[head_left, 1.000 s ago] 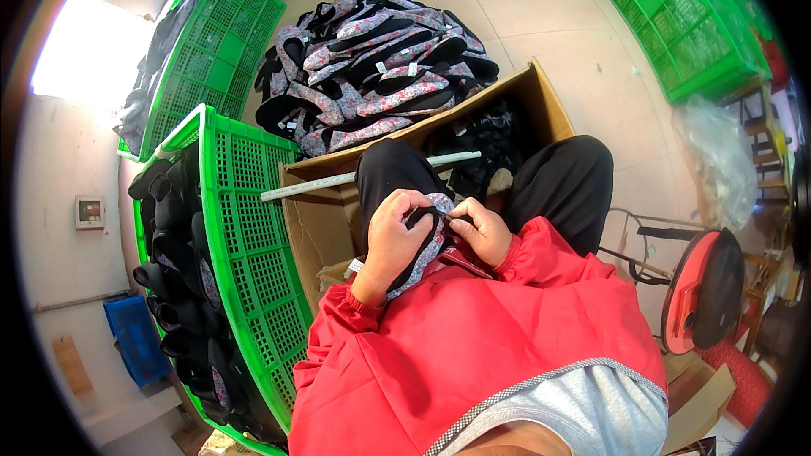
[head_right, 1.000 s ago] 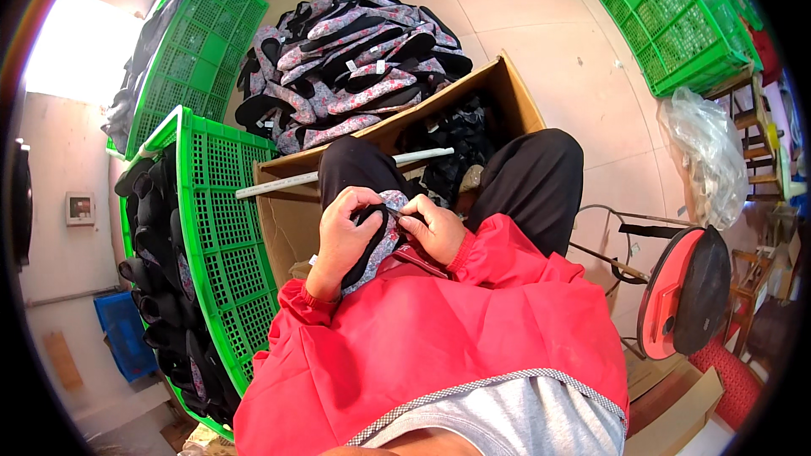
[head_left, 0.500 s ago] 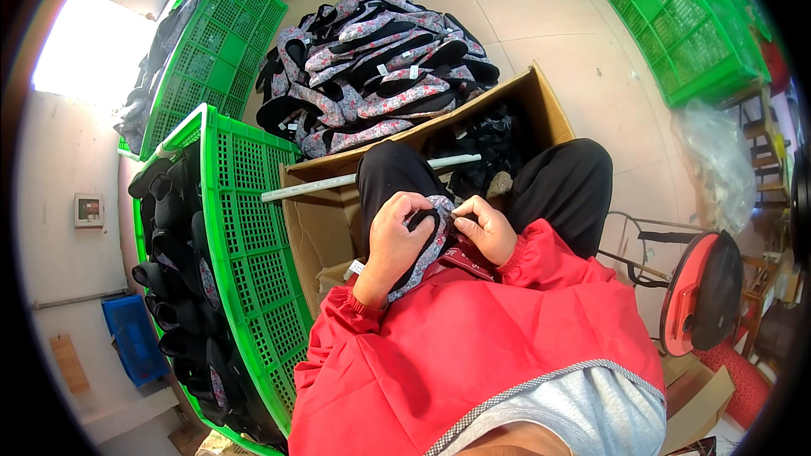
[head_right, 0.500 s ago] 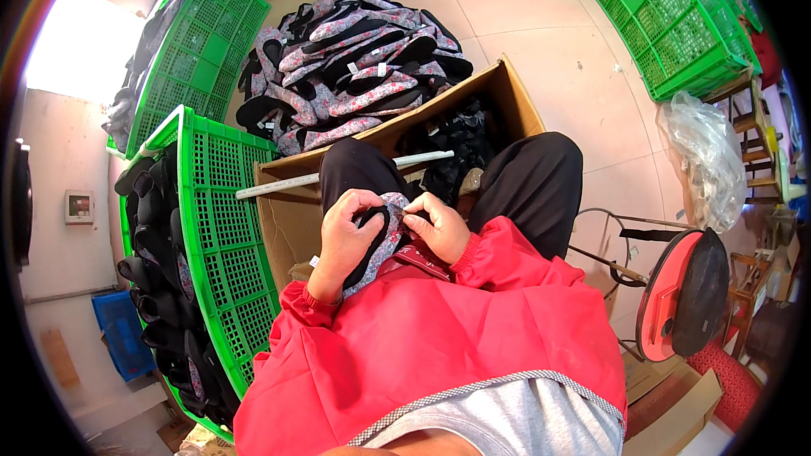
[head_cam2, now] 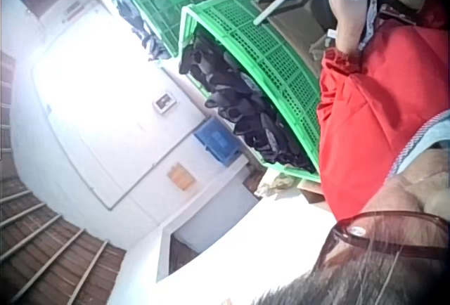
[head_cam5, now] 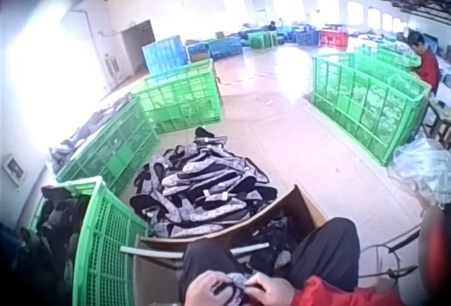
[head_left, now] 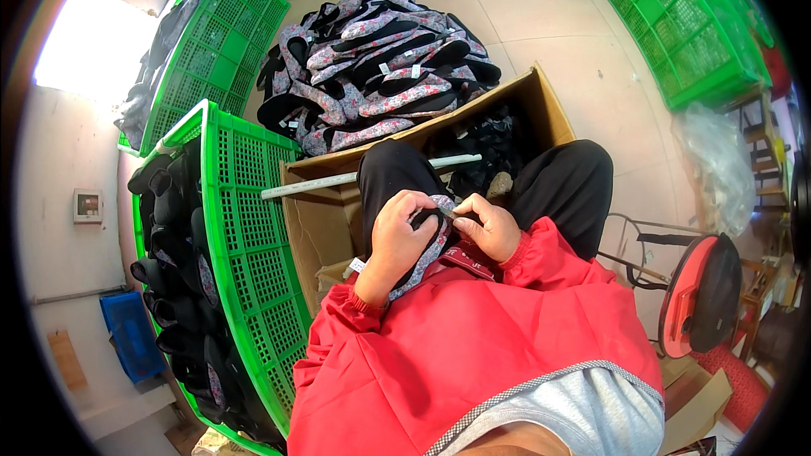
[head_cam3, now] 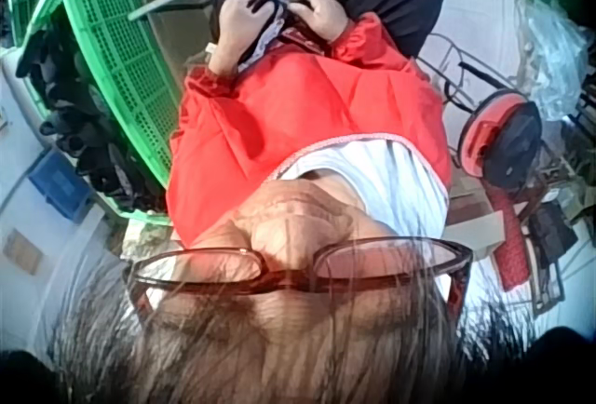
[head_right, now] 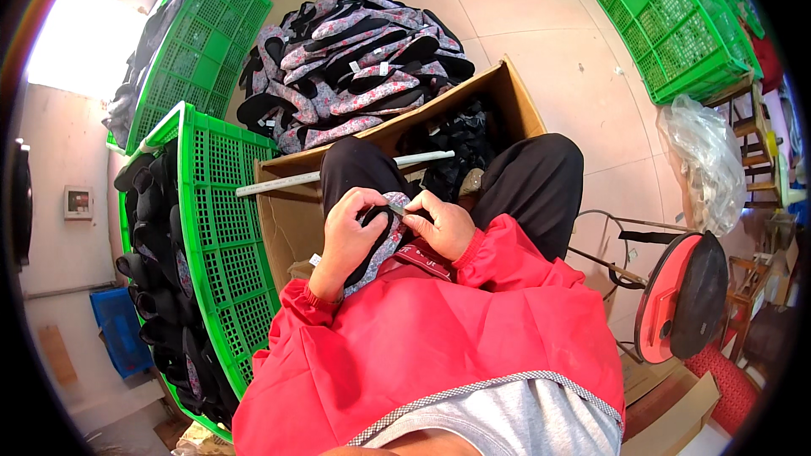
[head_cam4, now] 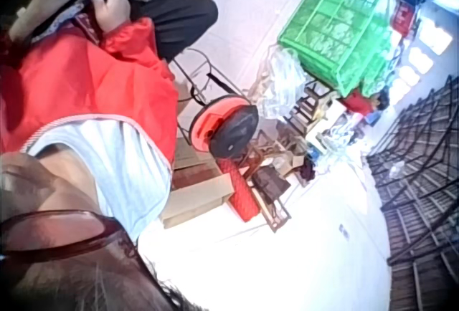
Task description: The person sits on the floor and sews the upper fabric onto the sole of a slipper using a needle and thread. They repeatedly pick up slippers from a cardboard box, stitch the components together, and place the finished items into a green plastic crate.
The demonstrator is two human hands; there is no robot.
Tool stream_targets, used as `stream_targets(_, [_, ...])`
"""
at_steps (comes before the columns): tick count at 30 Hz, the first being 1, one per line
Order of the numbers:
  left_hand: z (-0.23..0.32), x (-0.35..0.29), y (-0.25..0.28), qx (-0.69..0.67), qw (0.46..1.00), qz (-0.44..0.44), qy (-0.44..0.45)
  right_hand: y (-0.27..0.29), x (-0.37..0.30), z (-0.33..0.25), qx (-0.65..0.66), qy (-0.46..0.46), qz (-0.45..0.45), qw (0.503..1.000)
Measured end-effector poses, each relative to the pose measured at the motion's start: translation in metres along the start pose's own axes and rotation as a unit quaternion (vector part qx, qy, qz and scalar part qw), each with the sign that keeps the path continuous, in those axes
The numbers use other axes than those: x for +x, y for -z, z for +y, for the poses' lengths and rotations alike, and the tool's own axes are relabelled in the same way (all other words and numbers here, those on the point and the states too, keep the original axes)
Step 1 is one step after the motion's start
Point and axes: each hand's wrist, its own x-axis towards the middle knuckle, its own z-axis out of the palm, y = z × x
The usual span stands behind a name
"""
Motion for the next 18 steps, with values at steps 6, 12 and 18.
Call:
stream_targets(6, [-0.001,0.000,-0.003,0.002,1.000,0.008,0.001,0.005,0.003,-0.001,-0.058,0.026,-0.006,0.998])
stream_targets(12, [-0.003,0.000,-0.006,0.018,1.000,0.004,-0.009,0.011,0.005,-0.004,-0.095,0.021,-0.026,0.995])
stream_targets(18, [0.008,-0.003,-0.002,0.056,0.998,0.015,-0.022,-0.001,0.005,0.022,0.206,-0.028,-0.026,0.978])
